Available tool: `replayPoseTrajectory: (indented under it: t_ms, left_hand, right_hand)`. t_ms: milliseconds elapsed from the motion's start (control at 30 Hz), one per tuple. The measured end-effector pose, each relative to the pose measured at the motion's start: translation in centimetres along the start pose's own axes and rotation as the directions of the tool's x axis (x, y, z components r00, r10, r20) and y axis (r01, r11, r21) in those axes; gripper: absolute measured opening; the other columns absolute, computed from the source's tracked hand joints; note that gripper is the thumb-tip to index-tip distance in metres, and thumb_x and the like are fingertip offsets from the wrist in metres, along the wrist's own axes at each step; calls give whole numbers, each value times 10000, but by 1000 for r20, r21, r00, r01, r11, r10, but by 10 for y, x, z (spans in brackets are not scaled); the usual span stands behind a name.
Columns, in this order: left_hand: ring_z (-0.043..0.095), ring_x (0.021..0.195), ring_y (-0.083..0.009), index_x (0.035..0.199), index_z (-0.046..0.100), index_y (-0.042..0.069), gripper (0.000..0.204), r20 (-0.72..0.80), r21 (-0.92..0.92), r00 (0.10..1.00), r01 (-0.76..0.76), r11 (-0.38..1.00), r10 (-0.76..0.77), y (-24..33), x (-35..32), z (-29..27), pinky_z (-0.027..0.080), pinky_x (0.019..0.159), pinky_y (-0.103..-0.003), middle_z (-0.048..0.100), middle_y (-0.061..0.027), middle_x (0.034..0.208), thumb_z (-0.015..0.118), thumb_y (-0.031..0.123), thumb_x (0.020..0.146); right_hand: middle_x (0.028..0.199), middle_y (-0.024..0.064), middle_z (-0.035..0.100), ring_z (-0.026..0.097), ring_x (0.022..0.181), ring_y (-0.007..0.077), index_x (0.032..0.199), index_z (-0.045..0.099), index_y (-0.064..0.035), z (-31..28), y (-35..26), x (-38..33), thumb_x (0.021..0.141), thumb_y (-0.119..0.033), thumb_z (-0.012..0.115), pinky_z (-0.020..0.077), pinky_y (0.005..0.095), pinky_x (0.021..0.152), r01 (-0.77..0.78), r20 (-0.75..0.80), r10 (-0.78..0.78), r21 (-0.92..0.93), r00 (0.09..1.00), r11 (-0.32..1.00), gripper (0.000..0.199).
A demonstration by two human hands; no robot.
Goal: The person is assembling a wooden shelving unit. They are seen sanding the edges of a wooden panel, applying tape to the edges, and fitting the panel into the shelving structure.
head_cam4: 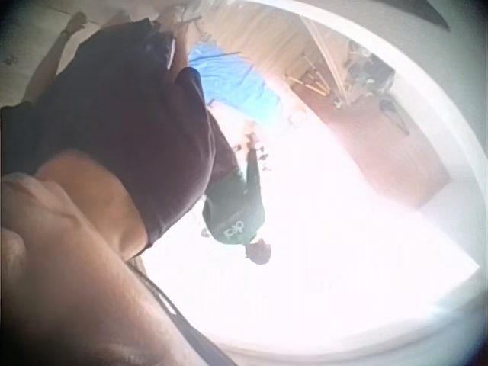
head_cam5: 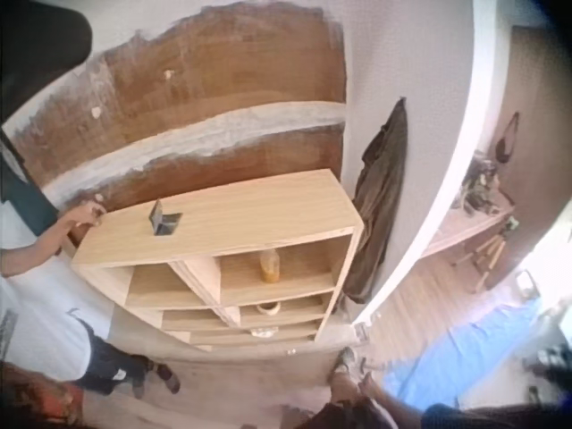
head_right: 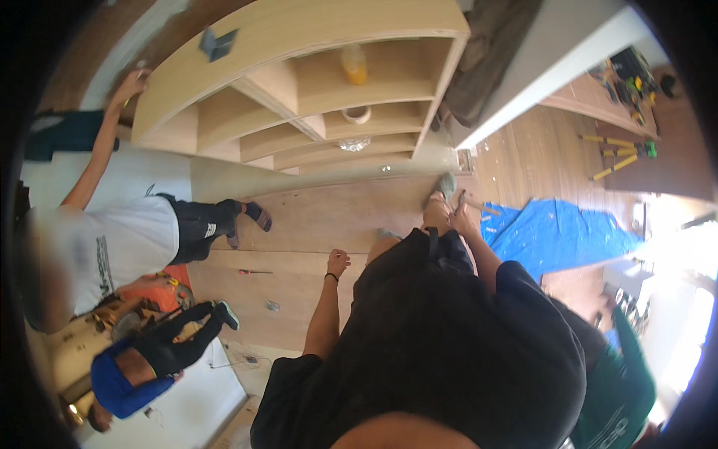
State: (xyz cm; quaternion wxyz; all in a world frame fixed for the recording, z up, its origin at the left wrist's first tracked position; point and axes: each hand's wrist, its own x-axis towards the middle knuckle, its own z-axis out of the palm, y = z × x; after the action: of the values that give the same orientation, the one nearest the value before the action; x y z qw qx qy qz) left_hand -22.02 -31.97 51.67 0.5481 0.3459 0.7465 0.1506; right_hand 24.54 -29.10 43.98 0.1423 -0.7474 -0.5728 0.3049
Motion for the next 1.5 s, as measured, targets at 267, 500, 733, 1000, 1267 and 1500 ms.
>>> replayPoseTrajectory:
  t_ms: [267,500,733,1000,1267,1500]
  left_hand:
    - [660,726,-186,1081,545,44,240,199,179,978,34,983,-69,8,7,18,508,613,-321,677,-129,920,543,247,953]
    - [653,696,-176,1065,537,61,223,370,134,928,-99,986,43,57,35,55,499,617,-301,670,-103,899,522,263,971]
    - [656,697,-177,1032,553,58,233,288,180,949,-186,966,130,108,55,16,491,587,-284,662,-85,879,545,282,970]
    - [672,726,-197,1069,527,29,269,233,234,972,-86,968,30,62,74,-45,494,582,-301,667,-112,901,543,257,929]
    - [668,769,-207,1108,519,43,272,360,250,932,-53,967,-42,48,55,-50,518,684,-338,666,-120,987,513,267,952]
    - [650,700,-170,1014,558,42,204,412,32,910,-56,998,38,26,39,24,512,605,-293,658,-78,836,547,236,949]
  right_hand:
    - [989,357,571,599,916,518,1133,313,101,-71,-7,-55,927,-285,478,476,547,784,-360,-4,365,147,931,921,467]
    - [1058,460,531,576,970,589,1180,265,112,-92,78,-159,907,-277,435,483,585,858,-681,25,687,159,726,715,505]
    - [973,350,589,650,863,482,1176,336,58,-75,15,-177,906,-329,500,550,513,641,-743,67,773,340,631,577,499]
    - [804,235,584,605,566,315,1176,347,11,-88,-3,-175,914,-368,535,492,420,485,-719,61,778,432,626,544,497]
    - [841,227,574,619,601,331,1150,354,-9,-103,-14,-159,932,-399,496,494,436,498,-645,-76,740,436,668,627,469]
    - [1101,379,474,464,1154,489,1166,438,51,-58,111,-254,957,-365,464,330,549,1046,-576,-256,549,-39,796,817,466]
